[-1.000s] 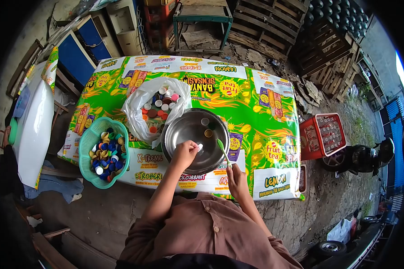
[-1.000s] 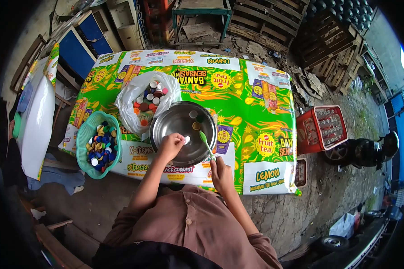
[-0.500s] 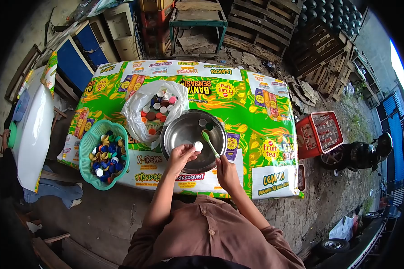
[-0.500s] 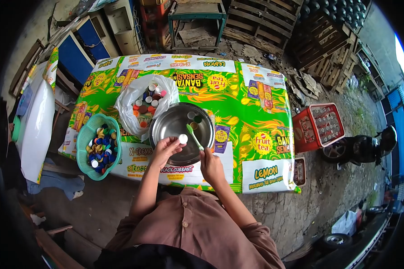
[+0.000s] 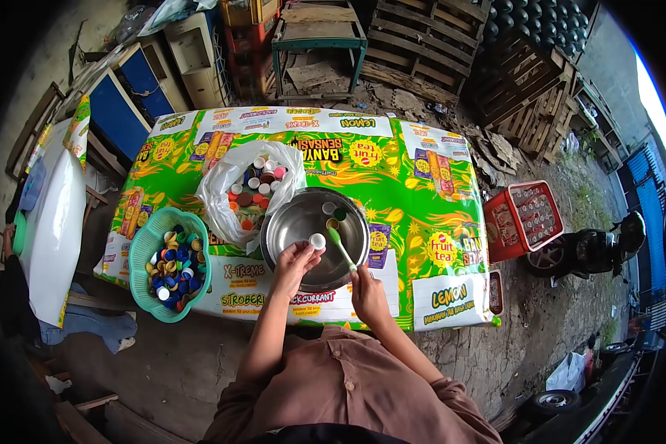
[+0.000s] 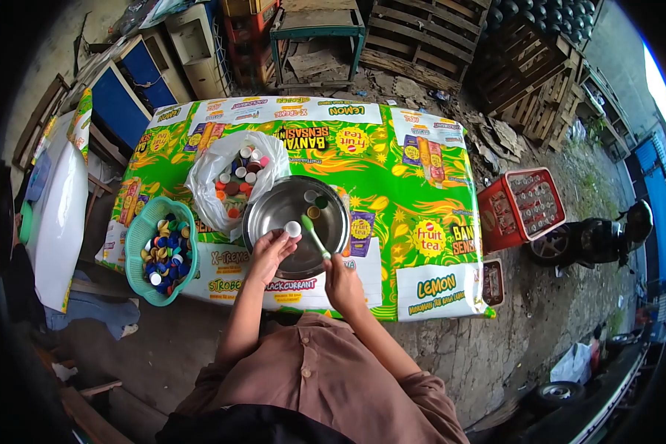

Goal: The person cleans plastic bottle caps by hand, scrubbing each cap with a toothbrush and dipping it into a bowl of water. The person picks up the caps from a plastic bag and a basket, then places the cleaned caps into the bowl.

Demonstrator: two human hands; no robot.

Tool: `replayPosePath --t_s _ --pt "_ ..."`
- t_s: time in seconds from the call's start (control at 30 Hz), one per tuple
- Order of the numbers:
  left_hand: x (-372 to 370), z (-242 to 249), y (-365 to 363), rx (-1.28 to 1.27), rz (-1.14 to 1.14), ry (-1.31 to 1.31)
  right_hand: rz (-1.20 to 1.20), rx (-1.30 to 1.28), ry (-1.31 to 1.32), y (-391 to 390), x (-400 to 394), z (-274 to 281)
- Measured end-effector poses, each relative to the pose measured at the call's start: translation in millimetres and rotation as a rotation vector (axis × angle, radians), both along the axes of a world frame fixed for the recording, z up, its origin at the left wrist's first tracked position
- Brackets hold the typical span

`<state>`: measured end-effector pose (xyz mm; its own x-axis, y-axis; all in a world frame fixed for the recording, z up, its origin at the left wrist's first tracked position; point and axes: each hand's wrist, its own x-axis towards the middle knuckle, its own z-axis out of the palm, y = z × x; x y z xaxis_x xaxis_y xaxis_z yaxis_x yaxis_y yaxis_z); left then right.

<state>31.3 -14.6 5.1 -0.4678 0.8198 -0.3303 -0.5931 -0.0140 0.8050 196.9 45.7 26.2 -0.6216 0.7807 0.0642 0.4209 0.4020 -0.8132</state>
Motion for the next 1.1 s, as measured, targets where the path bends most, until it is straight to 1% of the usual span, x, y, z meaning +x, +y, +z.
replayPosePath --t_s 0.03,0.07,0.1,0.17,0.23,0.3,0.37,0.43,0.5,0.53,0.57,0.63,0.67,0.7,0.73,0.77,0.8,0.83,0.9,0.97,1.03,1.07,1.1 --pt "-0.2 -1.4 0.4 -0.001 -0.002 -0.001 0.030 0.051 0.001 -6.6 0.4 4.7" --pt "-0.1 -2.7 1.1 0.035 0.009 -0.017 0.071 0.061 -0.061 -12.9 -0.5 10.6" --pt "-0.5 -3.1 1.9 0.072 0.020 -0.032 0.104 0.082 0.044 -12.4 -1.6 -9.4" --pt "-0.4 0.4 1.9 0.049 0.031 -0.050 -0.010 -0.014 0.001 -5.3 -0.9 -15.9" --pt "-2.2 1.9 1.7 0.023 0.045 -0.066 -0.020 -0.035 0.028 -7.2 -2.0 -17.2" --pt "-1.7 1.5 2.5 0.036 0.038 -0.116 0.081 0.041 0.059 -15.9 0.0 -13.0" --pt "-0.4 4.1 2.2 0.032 0.031 -0.159 0.076 0.050 0.042 -9.8 0.8 -14.1" --pt "-1.0 0.6 1.1 0.030 0.030 -0.200 -0.026 -0.035 0.011 -2.5 0.4 -11.1" --pt "-1.7 -7.2 1.7 0.087 0.052 -0.229 0.078 0.101 0.001 -12.4 3.2 -2.9" --pt "-1.3 -6.3 2.0 0.087 0.050 -0.229 0.076 0.086 -0.003 -11.7 3.3 -8.2" --pt "-1.1 -4.9 2.3 0.074 0.049 -0.197 0.075 0.072 -0.005 -10.0 2.3 -14.9" --pt "1.8 -0.8 2.3 0.064 0.054 -0.169 -0.007 -0.007 -0.002 -0.5 1.2 -14.9" --pt "1.9 0.3 1.7 0.050 0.039 -0.124 -0.029 -0.021 -0.048 2.7 0.8 -12.2" --pt "2.0 1.6 0.7 0.036 0.023 -0.079 -0.031 -0.019 -0.043 0.5 0.5 -8.2" --pt "2.1 3.5 0.8 0.018 0.013 -0.059 0.045 0.038 -0.077 -0.1 0.4 -3.6" --pt "0.8 -8.8 0.6 0.011 0.011 0.034 0.119 0.104 -0.108 1.8 -0.8 -0.7" --pt "1.5 -3.9 3.0 0.010 0.005 0.075 0.111 0.032 -0.099 4.7 -2.4 -3.7" --pt "3.4 3.1 3.3 0.001 -0.001 0.110 0.057 0.072 -0.016 11.1 -6.0 -4.1" --pt "2.0 7.4 3.2 -0.011 -0.010 0.087 -0.002 -0.018 -0.058 19.6 -7.3 5.7" --pt "-1.1 4.2 2.9 -0.013 -0.002 0.174 0.018 -0.033 -0.023 12.9 -5.8 13.7" --pt "-0.3 12.5 4.8 -0.012 0.000 0.156 0.137 0.023 -0.071 5.9 -5.6 15.0" --pt "1.3 12.6 4.8 -0.005 -0.015 0.158 0.069 0.042 -0.043 8.3 -3.8 -0.3" --pt "3.4 12.4 3.4 0.000 -0.028 0.157 0.025 0.019 -0.068 15.2 -3.5 0.9"
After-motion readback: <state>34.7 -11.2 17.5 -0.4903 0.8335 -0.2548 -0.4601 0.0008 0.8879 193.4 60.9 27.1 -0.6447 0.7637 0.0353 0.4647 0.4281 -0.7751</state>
